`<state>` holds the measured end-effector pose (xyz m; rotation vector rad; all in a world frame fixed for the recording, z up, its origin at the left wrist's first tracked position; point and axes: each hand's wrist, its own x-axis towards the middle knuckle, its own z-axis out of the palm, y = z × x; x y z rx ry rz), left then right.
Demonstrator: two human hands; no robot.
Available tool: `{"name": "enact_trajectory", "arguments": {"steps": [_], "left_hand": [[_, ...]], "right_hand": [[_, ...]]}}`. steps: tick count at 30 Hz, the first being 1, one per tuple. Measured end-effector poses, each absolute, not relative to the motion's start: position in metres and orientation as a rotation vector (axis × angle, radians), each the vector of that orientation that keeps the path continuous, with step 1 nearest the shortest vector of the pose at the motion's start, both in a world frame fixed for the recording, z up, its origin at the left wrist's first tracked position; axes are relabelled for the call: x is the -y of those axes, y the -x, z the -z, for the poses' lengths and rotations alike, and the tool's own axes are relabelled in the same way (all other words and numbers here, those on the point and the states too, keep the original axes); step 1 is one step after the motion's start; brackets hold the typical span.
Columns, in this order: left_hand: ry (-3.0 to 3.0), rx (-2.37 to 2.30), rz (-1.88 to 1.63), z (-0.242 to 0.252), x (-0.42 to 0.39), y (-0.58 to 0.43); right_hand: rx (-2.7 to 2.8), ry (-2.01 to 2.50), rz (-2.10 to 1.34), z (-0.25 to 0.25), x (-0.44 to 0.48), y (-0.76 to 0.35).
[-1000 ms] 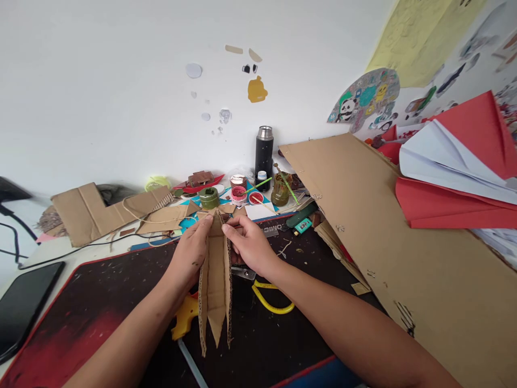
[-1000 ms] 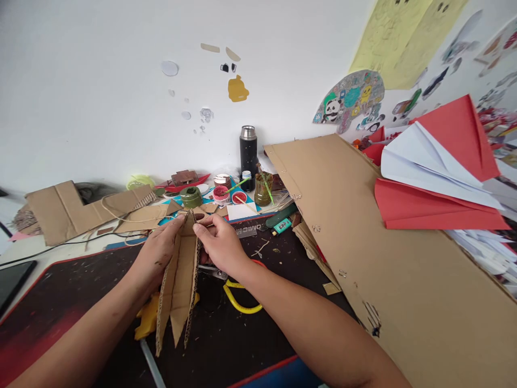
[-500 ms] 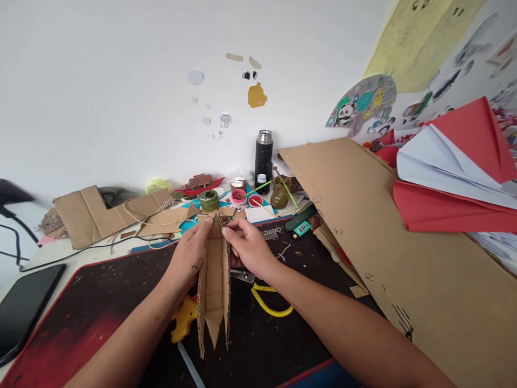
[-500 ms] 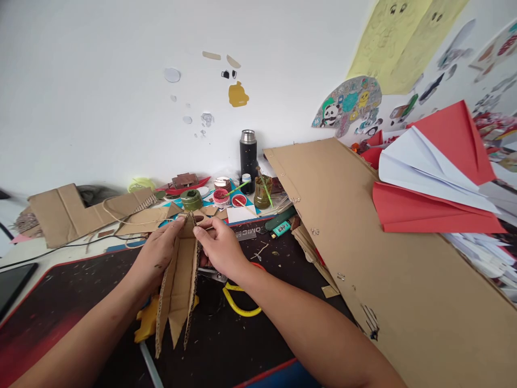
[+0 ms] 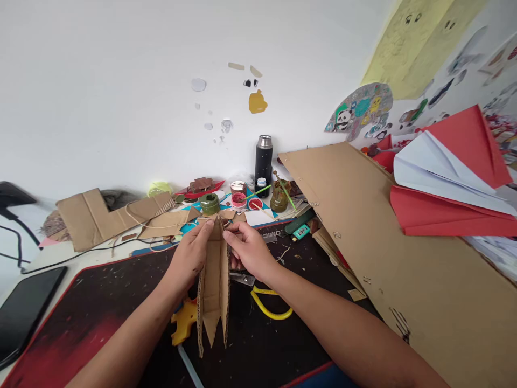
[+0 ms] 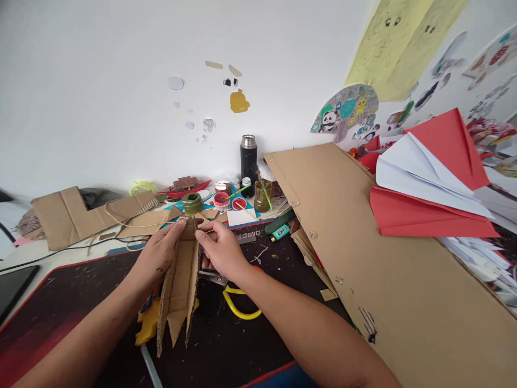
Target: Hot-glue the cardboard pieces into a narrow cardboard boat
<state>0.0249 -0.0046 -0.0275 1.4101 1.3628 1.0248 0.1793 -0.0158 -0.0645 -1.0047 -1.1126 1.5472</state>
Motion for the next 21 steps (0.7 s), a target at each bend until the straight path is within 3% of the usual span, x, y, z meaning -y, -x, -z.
{"name": "enact_trajectory", "arguments": {"steps": [21], "left_hand": [[-1.638,-1.376,-0.785,0.014,-0.007,-0.006]], "right_hand": [[1.125,1.054,-1.603,0.055,0.016,-0.182]]}}
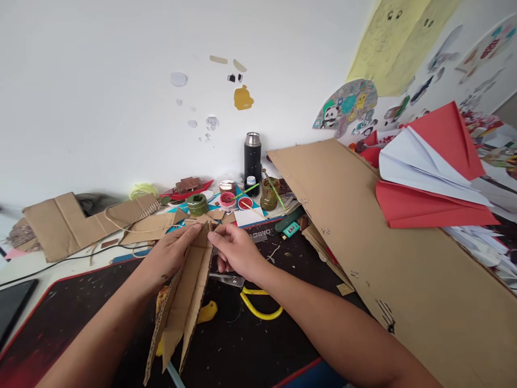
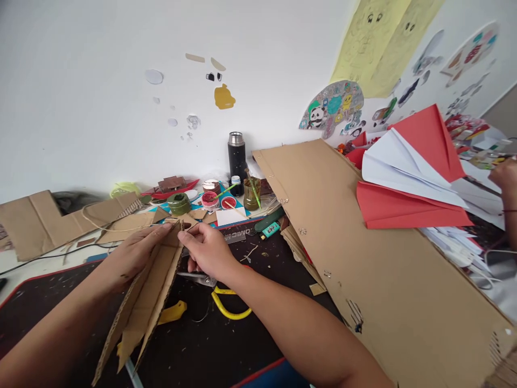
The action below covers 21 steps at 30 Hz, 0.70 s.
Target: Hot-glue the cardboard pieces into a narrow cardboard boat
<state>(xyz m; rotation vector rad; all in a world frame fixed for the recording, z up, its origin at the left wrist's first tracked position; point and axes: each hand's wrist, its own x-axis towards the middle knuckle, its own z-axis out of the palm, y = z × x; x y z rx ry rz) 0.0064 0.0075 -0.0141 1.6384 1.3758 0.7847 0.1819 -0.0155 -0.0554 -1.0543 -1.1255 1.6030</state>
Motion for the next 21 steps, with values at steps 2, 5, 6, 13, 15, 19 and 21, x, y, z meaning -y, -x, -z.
{"name": "enact_trajectory", "arguments": {"steps": [2,5,6,13,15,19,21], "left_hand": [[-1.634,-1.353,-0.773,0.0164,-0.0076,-0.0061],[-1.655,-1.365,-0.825,0.0194,-0.0075,-0.0063],[-1.661,-1.381,-0.844,0.0197,-0.0073,-0.0066],[-1.663,-1.435,-0.858,0.0162,-0.0041,-0.0089],[-1.662,-1.437,-0.858,0.016,-0.0047,-0.0081],[-1.68,-1.421,-0.826,0.0152,-0.0078,-0.0048],[-1.68,-1.396,-0.813,0.0142,-0.0089,-0.0032]], "right_hand": [[1.11,1.065,-1.612,0.0546,0.0152,-0.1821],[1.1,1.093,-1.621,0.0544,0.0148,-0.182],[1.101,1.099,-1.623,0.0545,0.0147,-0.182],[1.112,1.086,-1.611,0.0551,0.0152,-0.1818],[1.118,1.087,-1.608,0.0553,0.0155,-0.1816],[1.148,1.068,-1.61,0.0566,0.0158,-0.1812],[1.16,1.052,-1.615,0.0576,0.0157,-0.1813]]}}
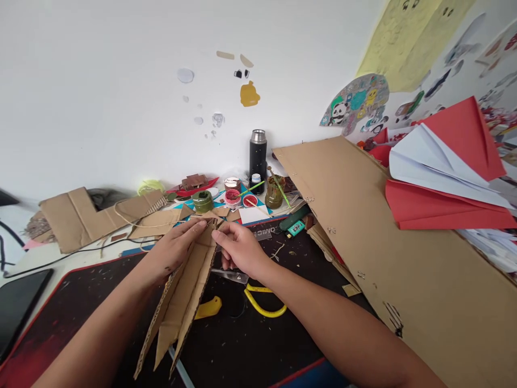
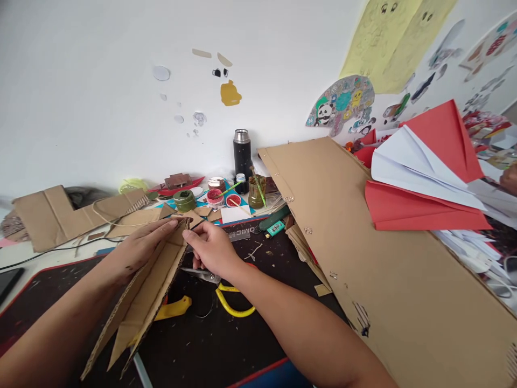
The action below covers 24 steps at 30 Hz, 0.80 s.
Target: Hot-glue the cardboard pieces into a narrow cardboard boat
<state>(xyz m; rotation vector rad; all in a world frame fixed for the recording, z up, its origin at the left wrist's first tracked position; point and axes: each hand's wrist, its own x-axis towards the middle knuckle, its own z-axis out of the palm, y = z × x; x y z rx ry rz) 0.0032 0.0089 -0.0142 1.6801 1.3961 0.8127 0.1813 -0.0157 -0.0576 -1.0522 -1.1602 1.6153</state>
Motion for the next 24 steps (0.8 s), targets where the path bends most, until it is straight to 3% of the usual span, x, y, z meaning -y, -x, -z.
{"name": "enact_trajectory", "arguments": {"steps": [24], "left_hand": [[-1.562,-1.172,-0.611,0.0065,-0.0003,-0.0027]], "right_hand": [[1.096,1.037,-1.693,0.0557,0.0177,-0.1827]]}}
